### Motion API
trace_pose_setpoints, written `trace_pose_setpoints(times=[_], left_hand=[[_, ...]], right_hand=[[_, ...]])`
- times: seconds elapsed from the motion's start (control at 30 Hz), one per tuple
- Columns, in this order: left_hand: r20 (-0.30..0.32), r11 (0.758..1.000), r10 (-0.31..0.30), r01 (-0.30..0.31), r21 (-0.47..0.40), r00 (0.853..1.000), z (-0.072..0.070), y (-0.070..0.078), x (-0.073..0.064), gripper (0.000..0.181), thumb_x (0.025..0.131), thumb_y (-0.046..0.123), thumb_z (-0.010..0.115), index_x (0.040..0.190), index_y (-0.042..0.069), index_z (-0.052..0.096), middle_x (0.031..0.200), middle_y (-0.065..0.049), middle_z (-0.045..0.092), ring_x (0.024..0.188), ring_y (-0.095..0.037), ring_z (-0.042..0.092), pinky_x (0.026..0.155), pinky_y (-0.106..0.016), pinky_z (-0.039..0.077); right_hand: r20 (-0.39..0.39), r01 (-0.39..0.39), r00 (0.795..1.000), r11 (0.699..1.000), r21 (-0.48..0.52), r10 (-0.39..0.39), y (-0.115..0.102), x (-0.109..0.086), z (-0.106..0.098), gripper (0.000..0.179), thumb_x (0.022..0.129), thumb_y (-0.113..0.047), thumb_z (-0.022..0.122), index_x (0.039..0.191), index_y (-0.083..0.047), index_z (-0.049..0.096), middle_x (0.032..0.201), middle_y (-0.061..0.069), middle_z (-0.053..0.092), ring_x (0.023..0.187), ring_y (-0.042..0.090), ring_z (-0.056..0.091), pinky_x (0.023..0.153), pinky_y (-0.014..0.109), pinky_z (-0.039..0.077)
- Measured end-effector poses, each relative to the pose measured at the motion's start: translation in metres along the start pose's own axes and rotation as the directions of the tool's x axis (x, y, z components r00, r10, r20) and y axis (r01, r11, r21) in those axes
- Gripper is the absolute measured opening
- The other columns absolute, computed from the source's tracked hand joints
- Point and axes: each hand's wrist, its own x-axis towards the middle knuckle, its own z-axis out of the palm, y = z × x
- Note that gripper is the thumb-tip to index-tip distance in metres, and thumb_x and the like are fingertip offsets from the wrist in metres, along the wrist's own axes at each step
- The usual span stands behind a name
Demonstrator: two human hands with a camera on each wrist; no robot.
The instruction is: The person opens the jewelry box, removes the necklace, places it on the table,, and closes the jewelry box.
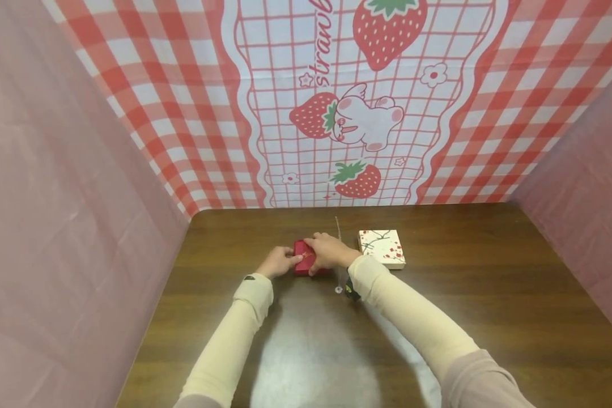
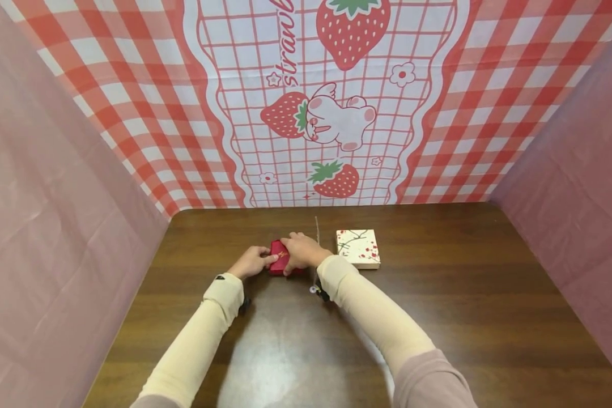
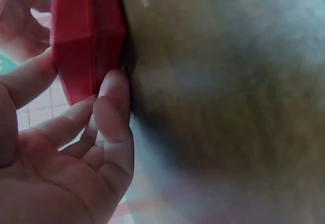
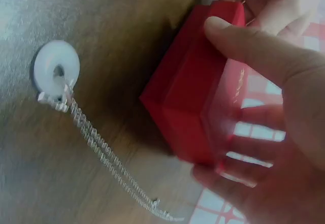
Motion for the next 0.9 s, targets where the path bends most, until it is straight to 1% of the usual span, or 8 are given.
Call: trace_pose_setpoints(times=[0.1,0.2,0.27,0.37,0.47,0.67,0.73,0.9], left_hand=[[-0.004,1.0,-0.003,0.003,-0.018,1.0,0.004,0.001,0.0,0.044,0.094,0.022,0.063,0.127,-0.008,0.057,0.114,-0.023,0.068,0.104,-0.031,0.065,0.093,-0.043,0.052],[-0.019,0.999,0.029,-0.03,-0.028,0.999,0.005,0.005,0.001,0.053,0.093,0.017,0.064,0.139,-0.003,0.046,0.123,-0.024,0.064,0.115,-0.035,0.061,0.1,-0.047,0.048],[-0.029,0.998,0.065,-0.065,0.001,0.997,0.005,0.008,0.001,0.056,0.092,0.014,0.065,0.143,0.0,0.044,0.129,-0.024,0.06,0.121,-0.037,0.057,0.105,-0.049,0.043],[-0.034,0.993,0.103,-0.101,0.058,0.994,0.003,0.012,0.0,0.054,0.092,0.012,0.064,0.143,0.004,0.048,0.136,-0.024,0.056,0.127,-0.039,0.052,0.109,-0.051,0.039],[-0.027,0.99,0.106,-0.103,0.098,0.994,0.002,0.013,-0.002,0.054,0.092,0.015,0.065,0.143,0.007,0.048,0.138,-0.025,0.054,0.128,-0.04,0.052,0.109,-0.051,0.04],[0.042,0.98,0.116,-0.121,0.158,0.992,0.005,0.012,-0.007,0.071,0.09,0.028,0.07,0.149,0.007,0.038,0.135,-0.029,0.054,0.12,-0.038,0.056,0.103,-0.049,0.045],[0.041,0.978,0.128,-0.133,0.159,0.991,0.005,0.013,-0.008,0.072,0.089,0.028,0.071,0.149,0.005,0.037,0.133,-0.03,0.055,0.118,-0.038,0.057,0.102,-0.049,0.046],[0.019,0.986,0.111,-0.113,0.124,0.994,0.005,0.017,-0.008,0.072,0.088,0.025,0.073,0.148,0.007,0.038,0.135,-0.028,0.055,0.119,-0.038,0.058,0.103,-0.048,0.045]], right_hand=[[0.009,-0.022,1.0,0.999,-0.032,0.023,-0.001,0.0,0.002,0.092,0.065,-0.038,0.089,0.141,-0.005,0.049,0.125,0.015,0.059,0.114,0.031,0.056,0.099,0.045,0.048],[0.011,-0.039,0.999,0.999,-0.038,0.039,-0.002,-0.001,0.002,0.093,0.065,-0.038,0.089,0.142,-0.006,0.049,0.125,0.014,0.06,0.114,0.032,0.058,0.099,0.045,0.049],[0.014,-0.038,0.999,0.999,-0.031,0.039,-0.004,-0.001,0.001,0.093,0.065,-0.037,0.089,0.142,-0.005,0.049,0.123,0.015,0.061,0.113,0.033,0.059,0.098,0.045,0.049],[0.02,-0.041,0.999,0.999,-0.021,0.042,-0.007,0.0,-0.001,0.092,0.064,-0.036,0.09,0.141,-0.005,0.049,0.121,0.015,0.062,0.11,0.033,0.061,0.098,0.046,0.05],[0.023,-0.049,0.999,0.999,-0.017,0.05,-0.01,0.001,-0.002,0.092,0.063,-0.035,0.09,0.14,-0.006,0.05,0.118,0.015,0.062,0.109,0.033,0.062,0.097,0.046,0.05],[0.03,-0.062,0.998,0.998,-0.027,0.063,-0.011,0.001,0.0,0.091,0.063,-0.034,0.091,0.14,-0.006,0.051,0.113,0.014,0.063,0.106,0.032,0.063,0.094,0.046,0.052],[0.028,-0.071,0.997,0.997,-0.034,0.072,-0.011,0.001,0.001,0.092,0.063,-0.034,0.091,0.141,-0.007,0.051,0.113,0.013,0.063,0.105,0.031,0.063,0.094,0.045,0.052],[0.026,-0.076,0.997,0.997,-0.022,0.077,-0.011,0.003,-0.001,0.092,0.063,-0.034,0.091,0.141,-0.007,0.05,0.115,0.014,0.063,0.107,0.032,0.062,0.095,0.046,0.051]])
